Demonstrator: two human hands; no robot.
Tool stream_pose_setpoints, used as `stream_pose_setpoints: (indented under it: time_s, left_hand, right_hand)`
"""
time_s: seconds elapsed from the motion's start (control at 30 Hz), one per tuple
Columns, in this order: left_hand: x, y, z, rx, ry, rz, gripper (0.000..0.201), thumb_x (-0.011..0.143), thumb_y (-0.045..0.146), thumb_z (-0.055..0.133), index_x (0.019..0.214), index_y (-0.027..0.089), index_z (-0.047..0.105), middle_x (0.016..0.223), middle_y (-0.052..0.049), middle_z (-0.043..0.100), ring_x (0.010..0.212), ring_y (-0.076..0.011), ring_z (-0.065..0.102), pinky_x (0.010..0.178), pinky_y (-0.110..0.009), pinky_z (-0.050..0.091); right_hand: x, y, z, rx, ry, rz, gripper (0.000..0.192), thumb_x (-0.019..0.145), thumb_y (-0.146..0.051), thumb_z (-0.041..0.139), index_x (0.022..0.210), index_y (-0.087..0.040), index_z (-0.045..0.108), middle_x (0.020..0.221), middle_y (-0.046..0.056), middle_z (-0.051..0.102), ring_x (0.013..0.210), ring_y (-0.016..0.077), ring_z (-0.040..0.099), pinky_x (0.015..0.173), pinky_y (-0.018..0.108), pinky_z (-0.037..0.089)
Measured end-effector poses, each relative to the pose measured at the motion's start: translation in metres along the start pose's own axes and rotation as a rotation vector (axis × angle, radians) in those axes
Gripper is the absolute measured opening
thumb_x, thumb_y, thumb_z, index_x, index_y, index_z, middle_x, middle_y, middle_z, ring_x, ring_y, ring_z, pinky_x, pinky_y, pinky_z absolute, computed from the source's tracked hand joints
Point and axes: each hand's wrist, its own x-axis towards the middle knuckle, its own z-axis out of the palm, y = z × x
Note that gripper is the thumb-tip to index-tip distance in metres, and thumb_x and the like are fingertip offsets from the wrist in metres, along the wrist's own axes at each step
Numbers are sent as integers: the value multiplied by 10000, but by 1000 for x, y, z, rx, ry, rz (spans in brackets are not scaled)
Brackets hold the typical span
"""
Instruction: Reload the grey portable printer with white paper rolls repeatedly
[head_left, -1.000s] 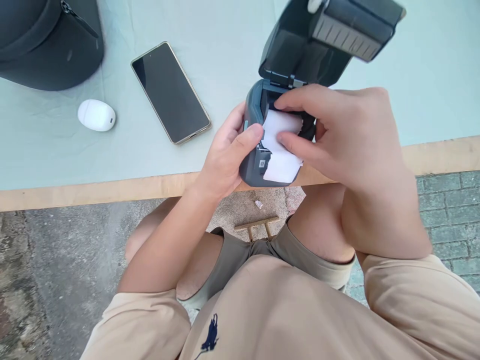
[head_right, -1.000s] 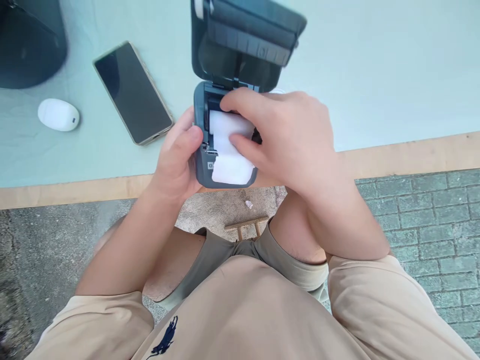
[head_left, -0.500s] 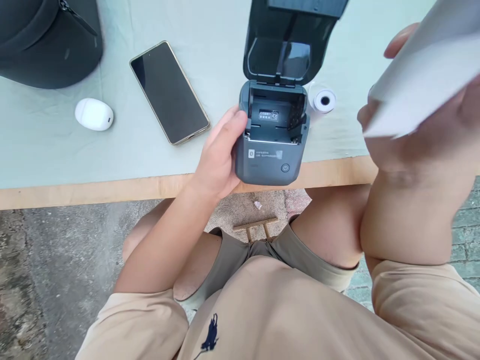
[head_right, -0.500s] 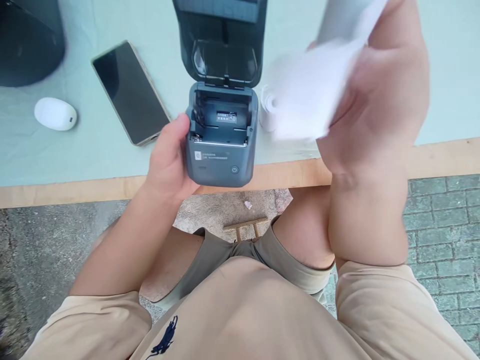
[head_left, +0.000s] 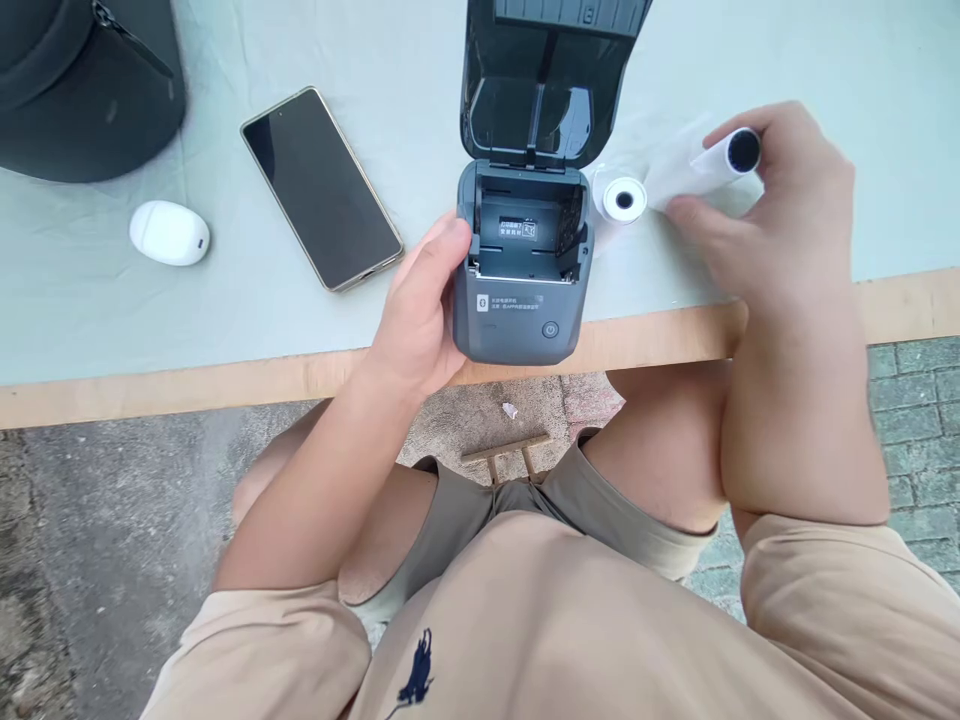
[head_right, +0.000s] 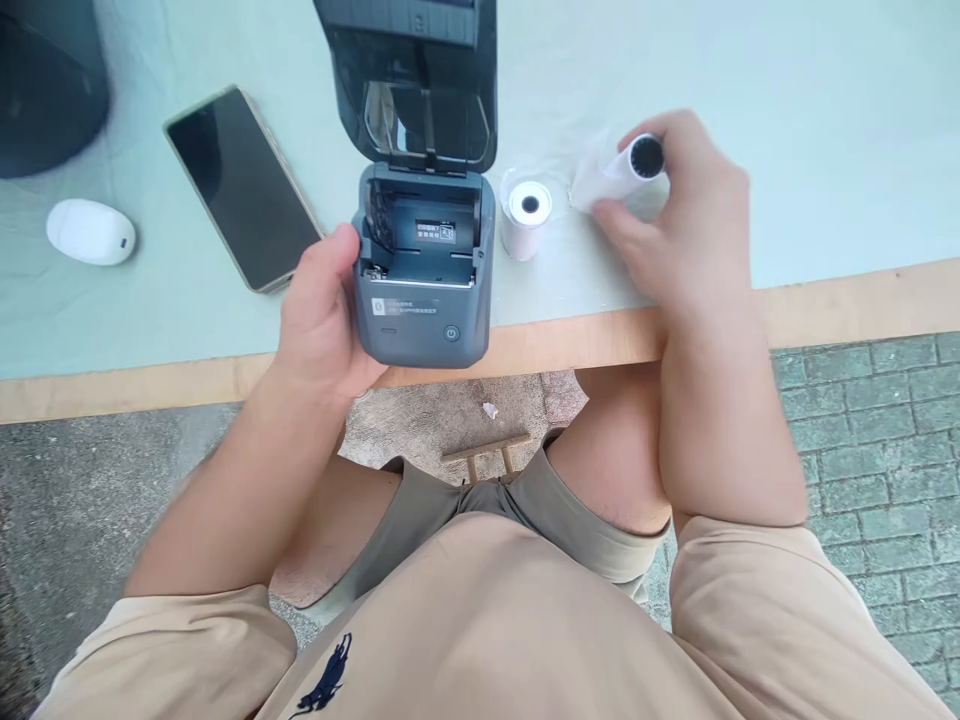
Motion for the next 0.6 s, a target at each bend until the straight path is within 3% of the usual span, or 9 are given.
stream_pose_setpoints:
  time_s: [0.07,0.13,0.2,0.3,0.37,0.43,0.53,0.6]
  left_hand:
    - [0,-1,-1,-12,-2,16,341,914,377,420,1033,143,638,926,-65,678,1166,-229,576,979,-294,483]
    - [1,-1,-1,-19,-5,25,337,909,378,436,1037,139,637,926,-62,677,1174,-237,571,978,-307,488]
    - [1,-1,-1,-23,-6,19,334,904,388,443,1039,146,631,954,-63,677,1177,-252,568,970,-334,498]
    - [0,0,-1,-21,-8,-15,299,895,401,456,1031,192,620,1052,-56,672,1160,-265,572,961,-374,502]
    - [0,0,-1,-30,-20,-24,269,892,399,464,1020,215,612,1100,-48,664,1126,-264,585,962,-395,499]
    - [0,0,-1,-48,-25,-6,265,894,384,466,1027,201,604,1091,-52,665,1096,-258,598,949,-402,506]
    - [0,-1,0,-76,-10,7,286,898,375,464,1050,166,589,1026,-57,666,1114,-251,596,910,-378,527]
    - [-1,-1,1,-80,-7,3,284,901,378,459,1044,166,585,983,-54,662,1135,-246,590,903,-356,529]
  right_hand:
    - [-4,-5,-2,16,10,-31,588,658,-265,701,1205,-332,496,1159,-20,585,1045,176,575,867,313,448]
    - [-12,-16,-3,59,143,-168,591,710,-295,667,1256,-328,443,1265,-4,510,1115,172,552,814,274,450]
    - [-18,-30,0,66,197,-277,431,777,-331,592,1195,-286,496,1200,22,527,906,128,588,676,252,425]
    - [-21,-43,13,0,-17,-282,358,773,-358,581,1114,-256,544,1074,34,574,622,64,473,588,257,400]
    - [-17,-44,23,-35,-128,-268,310,738,-314,615,1042,-270,577,1014,18,595,609,60,453,625,262,435]
    - [-13,-43,29,-40,-145,-261,310,718,-279,632,1023,-292,576,947,-3,604,641,68,479,688,273,459]
    - [-11,-42,28,169,-73,-234,489,664,-292,698,1111,-295,501,866,-13,583,781,100,541,732,263,461]
    - [-12,-47,26,439,26,-209,547,579,-278,764,1052,-268,490,795,-20,520,802,95,532,654,217,441]
